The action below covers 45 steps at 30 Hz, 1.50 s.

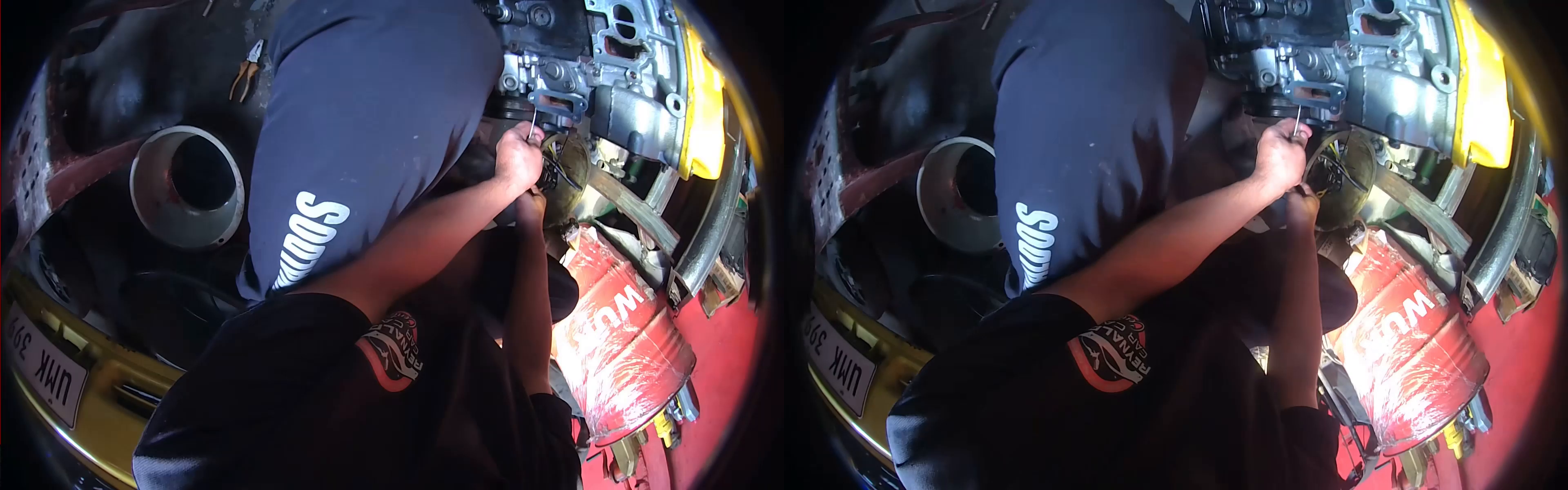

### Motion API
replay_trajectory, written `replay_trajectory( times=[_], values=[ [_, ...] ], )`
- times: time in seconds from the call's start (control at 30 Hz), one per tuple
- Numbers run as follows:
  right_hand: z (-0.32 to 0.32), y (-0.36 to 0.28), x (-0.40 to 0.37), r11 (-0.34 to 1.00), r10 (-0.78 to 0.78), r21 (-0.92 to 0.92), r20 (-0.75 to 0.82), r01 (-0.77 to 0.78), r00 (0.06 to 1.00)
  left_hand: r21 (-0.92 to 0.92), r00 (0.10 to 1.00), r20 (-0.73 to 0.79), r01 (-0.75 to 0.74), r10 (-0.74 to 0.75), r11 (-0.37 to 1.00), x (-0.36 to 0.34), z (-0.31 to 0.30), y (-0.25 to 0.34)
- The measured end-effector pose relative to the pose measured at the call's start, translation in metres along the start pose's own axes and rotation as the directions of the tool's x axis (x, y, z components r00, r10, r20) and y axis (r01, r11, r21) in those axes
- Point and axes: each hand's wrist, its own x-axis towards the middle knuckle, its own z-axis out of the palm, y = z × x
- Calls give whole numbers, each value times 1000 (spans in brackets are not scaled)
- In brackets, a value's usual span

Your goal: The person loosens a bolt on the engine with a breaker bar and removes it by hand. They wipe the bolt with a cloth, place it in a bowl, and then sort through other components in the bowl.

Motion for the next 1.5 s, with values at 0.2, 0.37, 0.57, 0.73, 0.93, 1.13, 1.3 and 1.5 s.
replay_trajectory(
  times=[0.2, 0.37, 0.57, 0.73, 0.93, 1.13, 1.3, 1.5],
  values=[
    [-7, 45, 15, 803, -323, -499, 98, 327, 941, -325, 974, 158, 208, -164, 923, -16, -10, 11],
    [3, 28, -7, 979, -128, -160, -4, 126, 992, -277, 956, 159, 283, -246, 918, -11, -14, 28],
    [19, 3, -22, 838, -197, -526, -38, 148, 980, -388, 905, 306, 402, -295, 829, -15, -20, 43],
    [24, -4, -27, 826, -350, -504, -104, 254, 931, -393, 939, 206, 336, -274, 856, -19, -16, 37],
    [26, -30, -31, 892, -393, 9, -480, 452, 784, -236, 927, 178, 366, -330, 900, -16, -14, 44],
    [13, -51, -59, 622, -109, 682, -411, 385, 905, 52, 913, 375, 154, -162, 987, -35, -56, 0],
    [43, -40, -55, 749, -251, 469, -454, 469, 855, 442, 559, 770, -815, 309, 375, -47, -91, -35],
    [14, -26, -48, 273, -271, 585, -715, 764, 644, 785, 769, 618, -589, -165, 193, -93, -64, 27]
  ],
)
